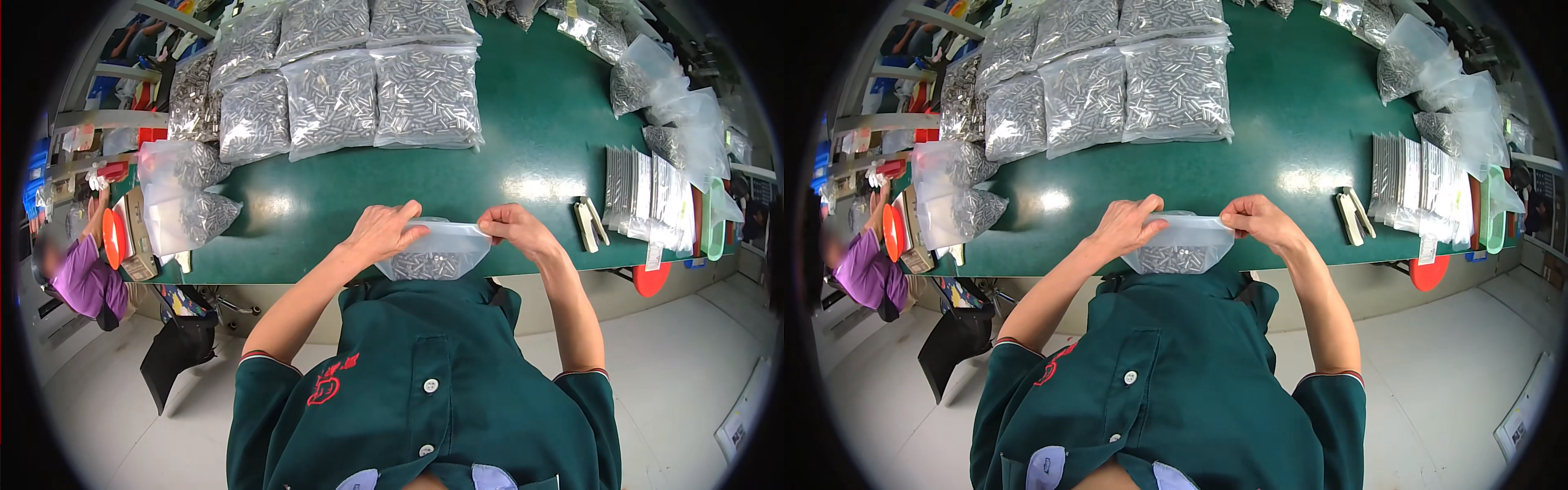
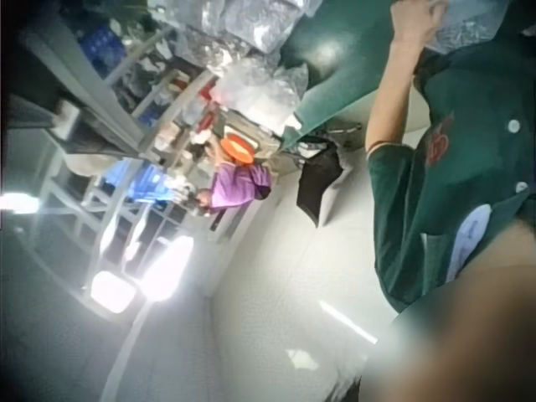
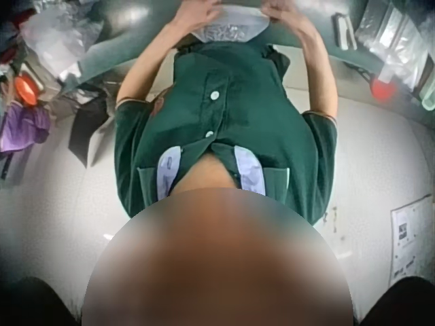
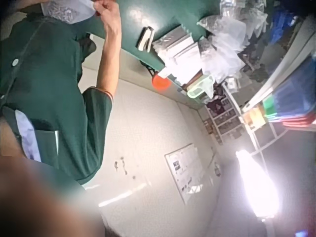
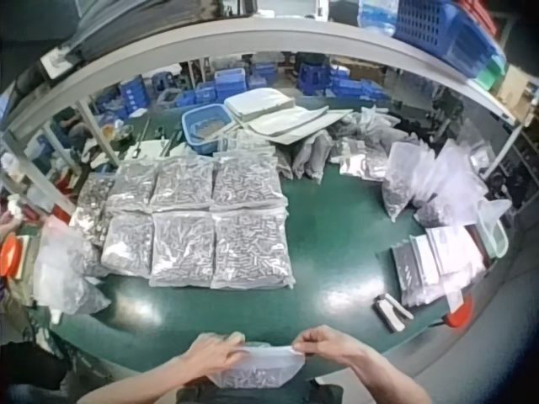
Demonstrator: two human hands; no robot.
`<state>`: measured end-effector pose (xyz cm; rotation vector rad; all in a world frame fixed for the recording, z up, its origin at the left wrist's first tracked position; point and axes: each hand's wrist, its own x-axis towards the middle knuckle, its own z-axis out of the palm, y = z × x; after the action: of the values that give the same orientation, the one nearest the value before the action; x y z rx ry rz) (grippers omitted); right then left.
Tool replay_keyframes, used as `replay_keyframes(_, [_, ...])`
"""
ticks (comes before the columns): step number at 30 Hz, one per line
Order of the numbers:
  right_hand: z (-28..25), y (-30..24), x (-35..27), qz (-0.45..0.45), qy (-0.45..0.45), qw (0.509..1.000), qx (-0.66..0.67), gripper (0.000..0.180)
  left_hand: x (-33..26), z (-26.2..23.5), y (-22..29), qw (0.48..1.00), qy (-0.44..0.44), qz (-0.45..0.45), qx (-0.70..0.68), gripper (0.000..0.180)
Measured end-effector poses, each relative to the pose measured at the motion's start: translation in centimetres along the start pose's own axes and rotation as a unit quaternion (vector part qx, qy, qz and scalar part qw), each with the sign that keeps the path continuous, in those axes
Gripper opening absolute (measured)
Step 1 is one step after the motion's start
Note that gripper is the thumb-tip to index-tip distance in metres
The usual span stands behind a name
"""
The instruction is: Seal small metal hardware parts into plastic bags using a stapler and organize the bags.
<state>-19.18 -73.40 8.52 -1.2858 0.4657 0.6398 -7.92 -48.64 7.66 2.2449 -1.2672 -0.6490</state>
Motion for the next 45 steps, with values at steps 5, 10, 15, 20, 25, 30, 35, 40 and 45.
replay_keyframes(5, [0.0, 0.3, -0.1, 0.059, -0.031, 0.995, 0.071, 0.013, -0.4, -0.3, -0.7, 0.993, 0.033, 0.108, 0.035, 0.035])
replay_keyframes(10, [0.0, 0.6, -0.1, 0.072, -0.062, 0.985, 0.141, 0.013, -0.7, -0.3, -1.2, 0.985, -0.002, 0.151, 0.084, 0.036])
replay_keyframes(15, [-0.3, 1.2, 0.1, 0.11, -0.093, 0.967, 0.21, 0.012, -0.7, -0.6, -0.9, 0.99, -0.105, 0.089, 0.039, 0.031])
replay_keyframes(20, [-0.2, 1.3, -0.4, 0.126, -0.077, 0.962, 0.23, 0.015, -0.2, -1.9, -0.1, 0.974, -0.208, 0.022, -0.083, 0.031])
replay_keyframes(25, [-0.9, 2.2, -1.6, 0.015, -0.131, 0.964, 0.23, 0.024, 0.3, -2.4, -0.1, 0.952, -0.25, -0.014, -0.176, 0.033])
replay_keyframes(30, [0.9, 2.0, -2.5, -0.07, -0.014, 0.992, 0.107, 0.028, 0.4, -2.3, -0.4, 0.948, -0.253, 0.001, -0.191, 0.034])
replay_keyframes(35, [1.4, 2.9, -2.8, -0.203, 0.081, 0.962, -0.163, 0.022, 0.2, -2.2, -0.4, 0.948, -0.253, -0.004, -0.195, 0.031])
replay_keyframes(40, [2.3, 3.3, -2.8, -0.196, 0.141, 0.956, -0.169, 0.012, 0.0, -2.5, 0.0, 0.945, -0.247, -0.052, -0.207, 0.025])
replay_keyframes(45, [1.3, 3.1, -2.4, -0.135, 0.058, 0.987, -0.062, 0.015, -0.3, -1.4, -0.8, 0.969, -0.179, 0.005, -0.168, 0.027])
